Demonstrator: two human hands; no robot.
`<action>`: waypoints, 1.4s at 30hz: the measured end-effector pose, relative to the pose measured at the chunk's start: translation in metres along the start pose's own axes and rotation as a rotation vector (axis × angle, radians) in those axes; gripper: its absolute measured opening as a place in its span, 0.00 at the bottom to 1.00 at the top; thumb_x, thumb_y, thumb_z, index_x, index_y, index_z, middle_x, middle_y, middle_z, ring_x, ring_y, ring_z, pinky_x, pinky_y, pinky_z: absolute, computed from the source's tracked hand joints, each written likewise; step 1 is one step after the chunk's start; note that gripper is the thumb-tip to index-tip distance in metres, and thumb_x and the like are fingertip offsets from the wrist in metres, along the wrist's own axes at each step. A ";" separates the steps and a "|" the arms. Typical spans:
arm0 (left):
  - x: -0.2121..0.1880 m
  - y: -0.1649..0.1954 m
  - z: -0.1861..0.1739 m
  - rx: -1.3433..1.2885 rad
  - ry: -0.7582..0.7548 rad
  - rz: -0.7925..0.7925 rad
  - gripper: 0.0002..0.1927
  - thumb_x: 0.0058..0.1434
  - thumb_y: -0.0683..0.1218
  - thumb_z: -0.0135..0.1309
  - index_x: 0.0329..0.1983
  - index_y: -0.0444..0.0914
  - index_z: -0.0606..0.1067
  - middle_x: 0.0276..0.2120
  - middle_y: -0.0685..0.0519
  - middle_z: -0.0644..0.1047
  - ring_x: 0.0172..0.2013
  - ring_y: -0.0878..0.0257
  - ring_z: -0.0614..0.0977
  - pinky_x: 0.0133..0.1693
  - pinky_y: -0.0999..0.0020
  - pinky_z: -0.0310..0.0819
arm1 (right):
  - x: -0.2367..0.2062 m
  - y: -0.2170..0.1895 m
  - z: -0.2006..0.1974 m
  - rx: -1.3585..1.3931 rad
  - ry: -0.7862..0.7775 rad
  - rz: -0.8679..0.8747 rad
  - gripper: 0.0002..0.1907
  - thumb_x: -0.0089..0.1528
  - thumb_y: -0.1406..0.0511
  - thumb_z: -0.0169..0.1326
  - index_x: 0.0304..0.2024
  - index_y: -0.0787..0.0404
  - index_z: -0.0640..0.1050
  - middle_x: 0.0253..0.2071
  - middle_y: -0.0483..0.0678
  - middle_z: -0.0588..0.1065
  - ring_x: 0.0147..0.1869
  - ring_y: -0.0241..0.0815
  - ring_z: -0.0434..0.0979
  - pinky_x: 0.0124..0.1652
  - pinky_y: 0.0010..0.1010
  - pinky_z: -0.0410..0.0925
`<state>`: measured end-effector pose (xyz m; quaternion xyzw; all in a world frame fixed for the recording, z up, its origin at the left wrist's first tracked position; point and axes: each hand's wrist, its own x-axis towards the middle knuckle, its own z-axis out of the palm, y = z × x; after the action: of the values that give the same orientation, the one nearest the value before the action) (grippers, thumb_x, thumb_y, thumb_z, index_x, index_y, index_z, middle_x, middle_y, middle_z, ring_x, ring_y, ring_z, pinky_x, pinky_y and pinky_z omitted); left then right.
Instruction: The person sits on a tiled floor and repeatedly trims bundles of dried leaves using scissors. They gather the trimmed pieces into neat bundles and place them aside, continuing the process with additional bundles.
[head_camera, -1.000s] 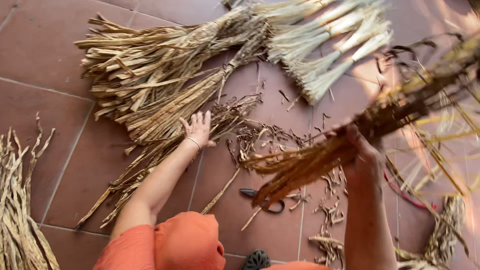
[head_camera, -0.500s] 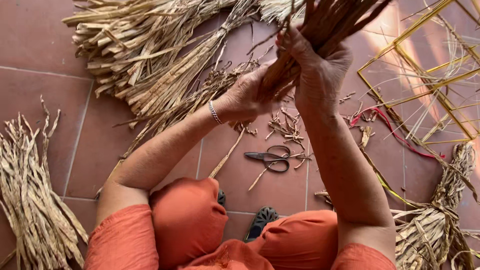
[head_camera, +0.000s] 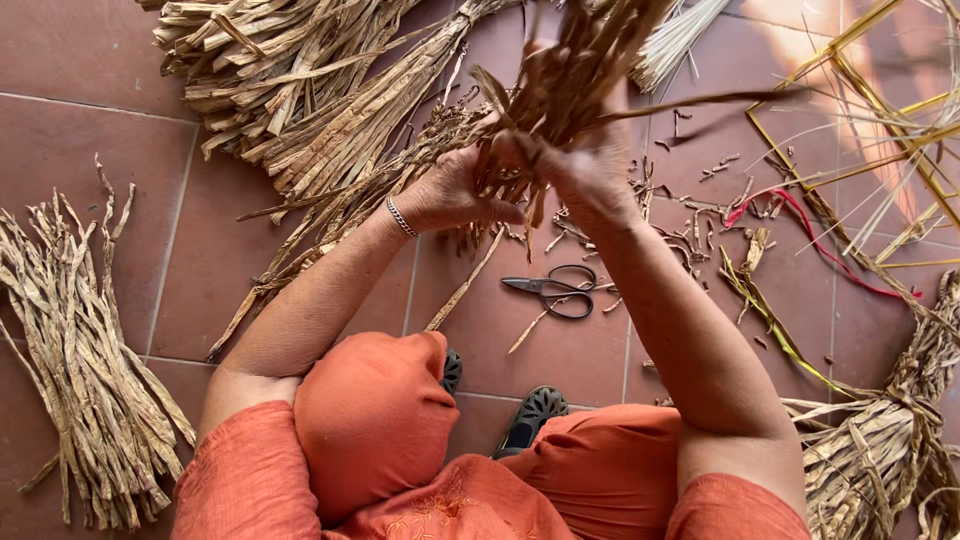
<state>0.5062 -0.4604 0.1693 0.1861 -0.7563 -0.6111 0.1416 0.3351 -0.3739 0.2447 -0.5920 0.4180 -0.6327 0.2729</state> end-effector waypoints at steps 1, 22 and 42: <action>0.001 -0.008 0.005 -0.014 0.007 -0.012 0.34 0.56 0.47 0.73 0.64 0.40 0.71 0.52 0.51 0.81 0.53 0.63 0.80 0.58 0.63 0.78 | -0.006 0.010 -0.001 -0.015 -0.017 0.076 0.35 0.61 0.58 0.69 0.65 0.56 0.66 0.59 0.45 0.73 0.64 0.40 0.75 0.62 0.39 0.72; 0.038 -0.028 0.026 -0.405 0.320 0.177 0.19 0.73 0.39 0.53 0.64 0.37 0.66 0.51 0.47 0.76 0.52 0.60 0.80 0.57 0.56 0.82 | -0.041 0.076 -0.006 -0.025 -0.273 0.586 0.57 0.47 0.58 0.75 0.71 0.56 0.55 0.63 0.54 0.72 0.65 0.45 0.74 0.61 0.46 0.67; 0.029 -0.027 0.009 0.973 0.710 0.599 0.07 0.67 0.45 0.68 0.41 0.40 0.81 0.52 0.52 0.77 0.52 0.59 0.76 0.49 0.60 0.70 | -0.013 0.058 -0.065 0.198 0.151 0.560 0.12 0.65 0.68 0.60 0.50 0.65 0.78 0.45 0.50 0.81 0.41 0.41 0.83 0.41 0.35 0.80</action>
<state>0.4791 -0.4707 0.1402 0.2006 -0.8720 -0.0367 0.4450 0.2649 -0.3785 0.1912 -0.3757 0.5201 -0.6128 0.4613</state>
